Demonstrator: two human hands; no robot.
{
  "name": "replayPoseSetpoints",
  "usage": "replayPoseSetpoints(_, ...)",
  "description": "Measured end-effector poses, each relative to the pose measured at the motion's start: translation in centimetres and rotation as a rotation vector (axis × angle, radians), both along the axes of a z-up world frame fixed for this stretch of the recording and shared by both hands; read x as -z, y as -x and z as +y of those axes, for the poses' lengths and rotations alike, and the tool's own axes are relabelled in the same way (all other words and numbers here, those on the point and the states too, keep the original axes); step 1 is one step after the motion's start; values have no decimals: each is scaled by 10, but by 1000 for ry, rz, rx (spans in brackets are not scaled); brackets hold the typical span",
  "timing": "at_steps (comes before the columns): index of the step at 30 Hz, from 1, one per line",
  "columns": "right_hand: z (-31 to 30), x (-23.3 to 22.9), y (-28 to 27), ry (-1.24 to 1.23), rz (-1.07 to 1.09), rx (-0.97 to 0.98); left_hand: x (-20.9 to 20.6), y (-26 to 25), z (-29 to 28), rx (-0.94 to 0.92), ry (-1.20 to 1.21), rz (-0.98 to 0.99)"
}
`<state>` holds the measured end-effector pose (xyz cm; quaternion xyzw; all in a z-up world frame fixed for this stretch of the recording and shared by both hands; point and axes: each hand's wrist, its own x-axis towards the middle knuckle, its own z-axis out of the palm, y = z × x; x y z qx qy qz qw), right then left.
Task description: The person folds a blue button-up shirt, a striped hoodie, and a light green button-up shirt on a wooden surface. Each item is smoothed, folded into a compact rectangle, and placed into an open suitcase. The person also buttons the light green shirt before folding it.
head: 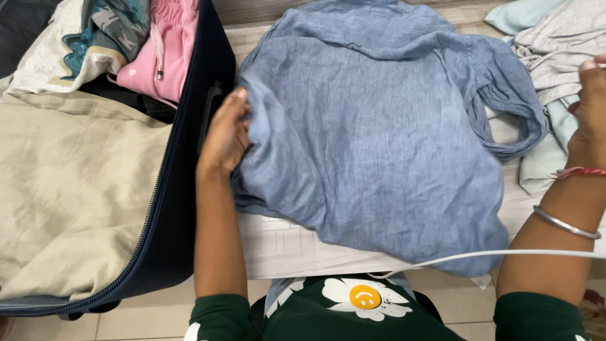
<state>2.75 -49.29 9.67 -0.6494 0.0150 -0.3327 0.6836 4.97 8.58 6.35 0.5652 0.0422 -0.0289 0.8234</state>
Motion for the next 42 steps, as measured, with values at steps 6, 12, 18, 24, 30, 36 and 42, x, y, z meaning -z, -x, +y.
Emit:
replayPoseSetpoints(6,113,11,-8,719,598,-288,19,81,-35,253,-1430,91)
replayPoseSetpoints(12,217,75,-33,1313,795,-272,5,112,-29,-4,-1159,221)
replayPoseSetpoints(18,203,68,-51,1386,885,-177,-40,133,-14,193,-1020,55)
replayPoseSetpoints(24,264,69,-57,1440,147,-169,-19,93,-38,-203,-1637,-103)
replayPoseSetpoints(30,333,101,-39,1534,74,-420,119,-35,-29,-573,-2041,117)
replayPoseSetpoints(36,327,105,-30,1487,129,-433,89,-42,-39,-585,-1952,-10)
replayPoseSetpoints(42,329,116,-24,1524,-56,-400,-51,-46,-50,-760,-1757,-520)
